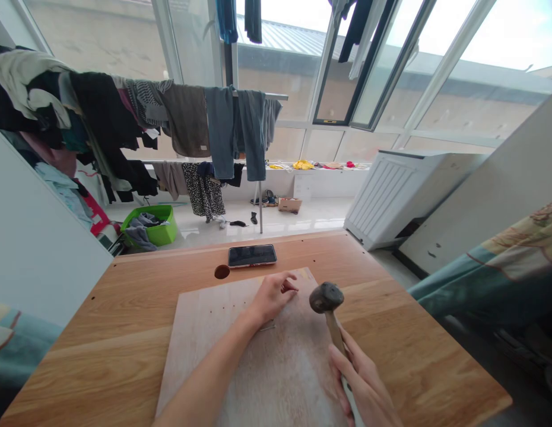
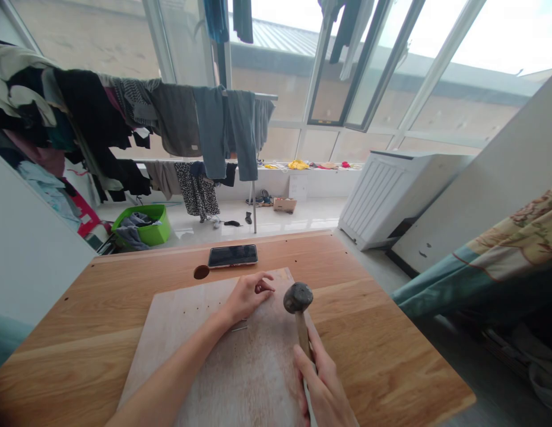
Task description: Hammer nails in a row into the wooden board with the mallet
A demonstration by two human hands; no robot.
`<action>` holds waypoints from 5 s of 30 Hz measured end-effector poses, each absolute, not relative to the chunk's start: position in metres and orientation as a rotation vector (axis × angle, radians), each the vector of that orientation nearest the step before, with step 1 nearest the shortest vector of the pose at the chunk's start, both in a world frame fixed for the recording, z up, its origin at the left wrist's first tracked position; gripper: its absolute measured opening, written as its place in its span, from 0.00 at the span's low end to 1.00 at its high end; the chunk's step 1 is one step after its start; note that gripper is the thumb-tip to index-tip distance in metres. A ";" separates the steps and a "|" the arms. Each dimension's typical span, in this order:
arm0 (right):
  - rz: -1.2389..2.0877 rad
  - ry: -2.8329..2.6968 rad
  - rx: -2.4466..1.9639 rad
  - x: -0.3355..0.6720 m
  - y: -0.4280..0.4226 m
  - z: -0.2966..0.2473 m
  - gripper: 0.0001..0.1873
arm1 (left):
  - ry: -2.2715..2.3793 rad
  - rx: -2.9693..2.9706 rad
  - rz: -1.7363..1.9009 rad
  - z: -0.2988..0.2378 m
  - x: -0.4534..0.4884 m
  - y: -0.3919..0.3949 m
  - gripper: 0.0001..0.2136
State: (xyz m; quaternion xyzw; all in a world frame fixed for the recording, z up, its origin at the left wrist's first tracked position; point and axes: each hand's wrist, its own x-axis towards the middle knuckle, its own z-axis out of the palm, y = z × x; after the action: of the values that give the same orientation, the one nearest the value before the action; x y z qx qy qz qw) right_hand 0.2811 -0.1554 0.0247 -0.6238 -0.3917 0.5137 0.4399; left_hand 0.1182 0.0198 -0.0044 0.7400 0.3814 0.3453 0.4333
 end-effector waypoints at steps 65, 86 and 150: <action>1.297 -1.085 -1.417 0.272 -0.139 0.014 0.39 | 0.930 1.837 0.953 -0.008 0.084 0.014 0.12; 1.261 -1.239 -1.469 0.239 -0.122 0.035 0.35 | 0.897 1.870 0.968 -0.006 0.088 0.014 0.20; 1.332 -1.013 -1.381 0.218 -0.135 0.000 0.39 | 1.198 2.025 0.903 0.005 0.054 -0.004 0.17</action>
State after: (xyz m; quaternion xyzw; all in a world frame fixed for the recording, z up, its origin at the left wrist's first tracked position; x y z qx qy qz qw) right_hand 0.2181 -0.1351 -0.0005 -0.5629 -0.4127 0.5427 0.4672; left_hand 0.0540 -0.0040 0.0054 0.7651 0.4527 0.3413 0.3054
